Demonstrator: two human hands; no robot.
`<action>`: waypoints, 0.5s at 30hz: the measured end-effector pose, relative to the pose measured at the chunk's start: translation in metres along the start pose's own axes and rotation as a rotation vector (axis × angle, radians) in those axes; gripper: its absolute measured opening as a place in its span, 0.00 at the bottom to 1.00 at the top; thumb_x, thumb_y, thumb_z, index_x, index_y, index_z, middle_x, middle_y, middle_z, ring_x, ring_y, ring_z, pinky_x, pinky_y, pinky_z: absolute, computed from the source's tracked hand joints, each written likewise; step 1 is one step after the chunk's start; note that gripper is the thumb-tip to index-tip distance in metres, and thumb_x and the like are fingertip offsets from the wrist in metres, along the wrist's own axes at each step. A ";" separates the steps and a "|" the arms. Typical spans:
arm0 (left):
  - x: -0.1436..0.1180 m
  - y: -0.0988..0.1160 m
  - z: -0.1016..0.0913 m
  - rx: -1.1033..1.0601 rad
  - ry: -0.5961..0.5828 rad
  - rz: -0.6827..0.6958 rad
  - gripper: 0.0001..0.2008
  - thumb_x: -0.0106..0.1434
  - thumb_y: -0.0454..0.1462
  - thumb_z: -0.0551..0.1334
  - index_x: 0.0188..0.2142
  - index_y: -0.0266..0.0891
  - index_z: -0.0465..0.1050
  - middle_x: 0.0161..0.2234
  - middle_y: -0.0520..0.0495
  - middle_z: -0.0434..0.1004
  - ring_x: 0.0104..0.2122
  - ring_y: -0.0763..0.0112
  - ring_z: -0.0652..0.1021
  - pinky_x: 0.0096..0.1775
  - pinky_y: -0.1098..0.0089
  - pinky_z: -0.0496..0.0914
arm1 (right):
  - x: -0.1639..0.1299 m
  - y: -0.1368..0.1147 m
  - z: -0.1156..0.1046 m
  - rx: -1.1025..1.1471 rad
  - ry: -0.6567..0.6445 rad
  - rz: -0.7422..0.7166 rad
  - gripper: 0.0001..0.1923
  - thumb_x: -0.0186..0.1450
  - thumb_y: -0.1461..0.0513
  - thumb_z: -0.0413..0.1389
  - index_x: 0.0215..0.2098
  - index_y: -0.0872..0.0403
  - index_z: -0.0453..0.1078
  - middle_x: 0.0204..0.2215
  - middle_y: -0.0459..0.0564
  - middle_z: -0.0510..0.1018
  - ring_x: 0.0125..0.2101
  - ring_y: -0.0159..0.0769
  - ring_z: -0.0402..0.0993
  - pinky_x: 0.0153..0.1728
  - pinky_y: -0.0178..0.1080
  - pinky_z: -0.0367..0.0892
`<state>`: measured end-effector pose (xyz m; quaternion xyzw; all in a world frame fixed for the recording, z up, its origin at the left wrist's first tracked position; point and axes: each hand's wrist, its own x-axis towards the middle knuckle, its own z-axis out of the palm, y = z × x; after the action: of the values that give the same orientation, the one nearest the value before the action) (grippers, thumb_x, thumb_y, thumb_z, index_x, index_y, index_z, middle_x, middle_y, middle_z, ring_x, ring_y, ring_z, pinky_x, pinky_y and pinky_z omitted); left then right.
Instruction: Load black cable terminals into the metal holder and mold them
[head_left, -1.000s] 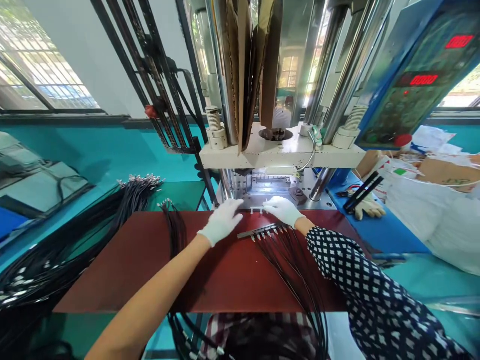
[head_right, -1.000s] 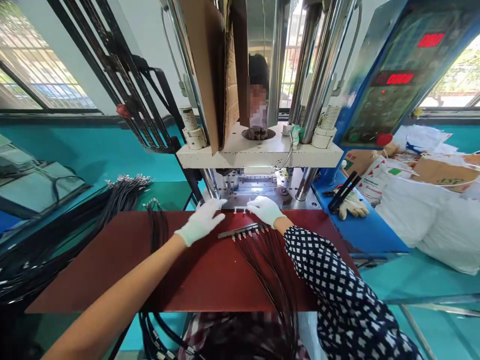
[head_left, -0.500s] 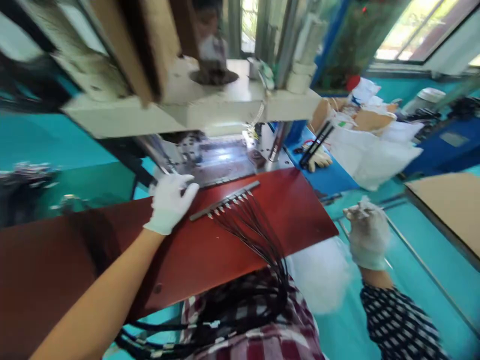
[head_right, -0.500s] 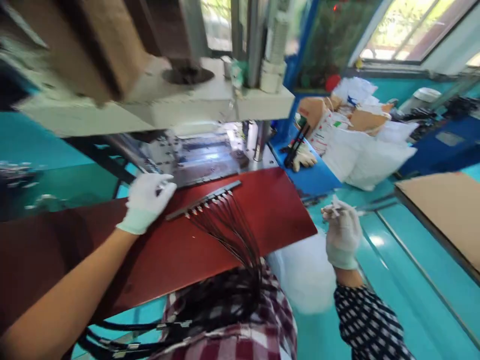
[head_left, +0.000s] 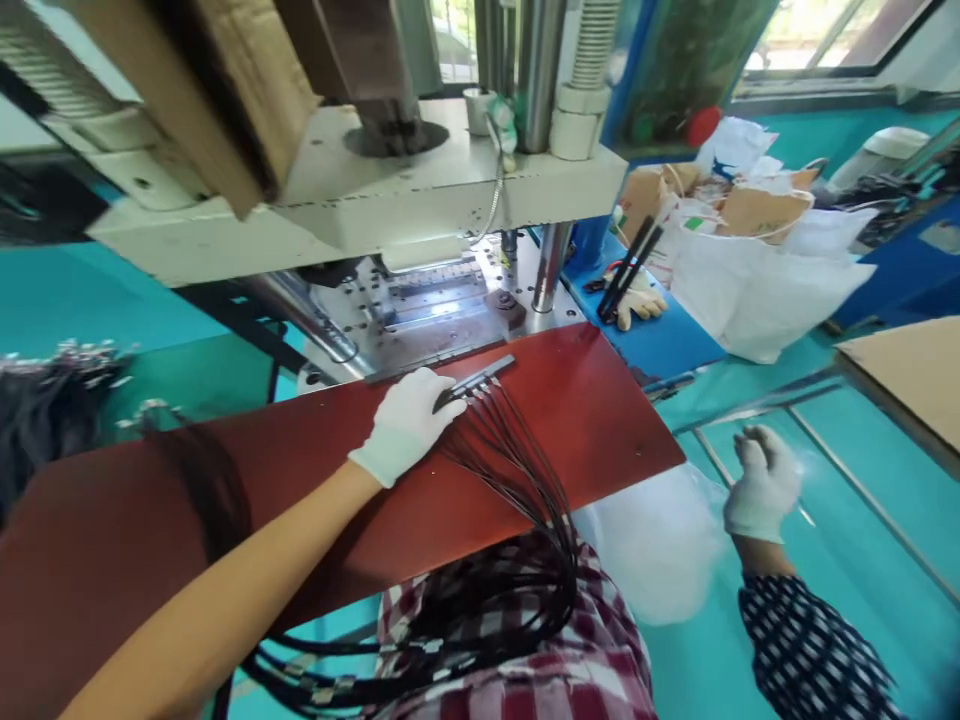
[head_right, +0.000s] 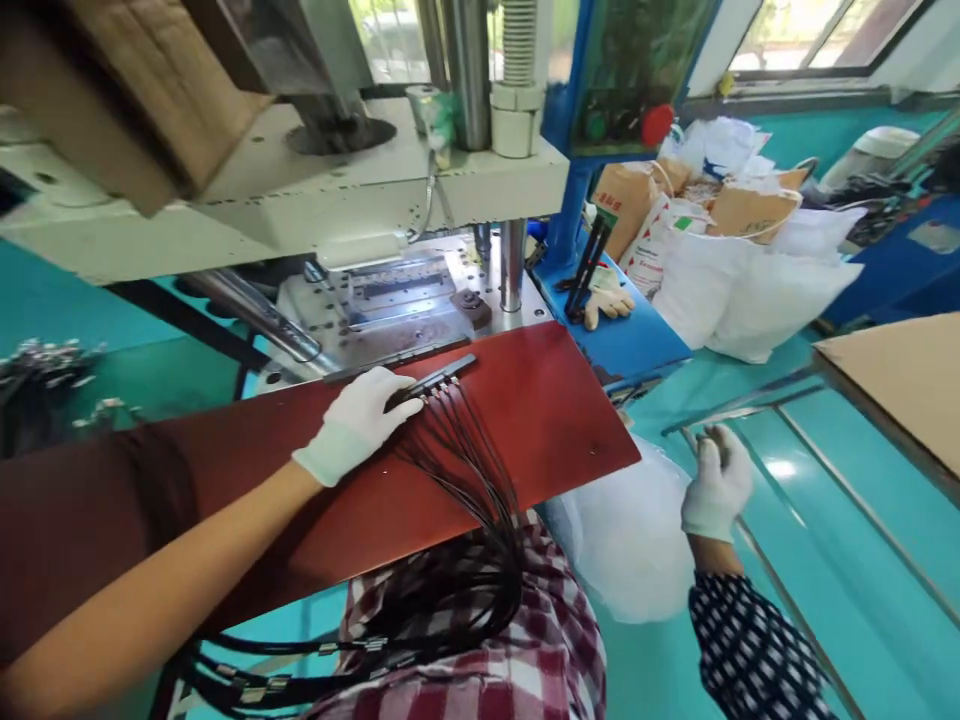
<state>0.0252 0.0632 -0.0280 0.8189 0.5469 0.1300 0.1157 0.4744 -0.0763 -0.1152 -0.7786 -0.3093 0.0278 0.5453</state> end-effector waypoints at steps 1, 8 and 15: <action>0.001 0.003 0.001 -0.005 0.007 -0.021 0.15 0.66 0.45 0.57 0.43 0.38 0.75 0.40 0.44 0.75 0.44 0.58 0.75 0.47 0.61 0.69 | -0.002 -0.028 0.008 0.090 -0.027 -0.068 0.24 0.62 0.49 0.51 0.52 0.51 0.69 0.50 0.58 0.75 0.47 0.46 0.74 0.52 0.50 0.67; 0.018 -0.003 -0.012 -0.104 0.047 -0.060 0.11 0.67 0.40 0.55 0.40 0.38 0.74 0.40 0.44 0.76 0.42 0.61 0.76 0.48 0.61 0.69 | -0.075 -0.185 0.085 0.599 -1.096 0.183 0.23 0.63 0.50 0.61 0.53 0.49 0.69 0.55 0.53 0.73 0.55 0.43 0.71 0.59 0.49 0.65; 0.102 -0.035 -0.054 -0.224 0.256 0.052 0.10 0.65 0.36 0.57 0.39 0.36 0.76 0.44 0.40 0.77 0.48 0.58 0.74 0.56 0.54 0.66 | -0.132 -0.203 0.127 0.685 -1.797 1.044 0.28 0.57 0.49 0.67 0.47 0.57 0.67 0.42 0.59 0.80 0.43 0.45 0.79 0.49 0.50 0.71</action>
<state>0.0141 0.1737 0.0201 0.7915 0.5179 0.2963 0.1322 0.2276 0.0053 -0.0298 -0.3162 -0.2020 0.8982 0.2292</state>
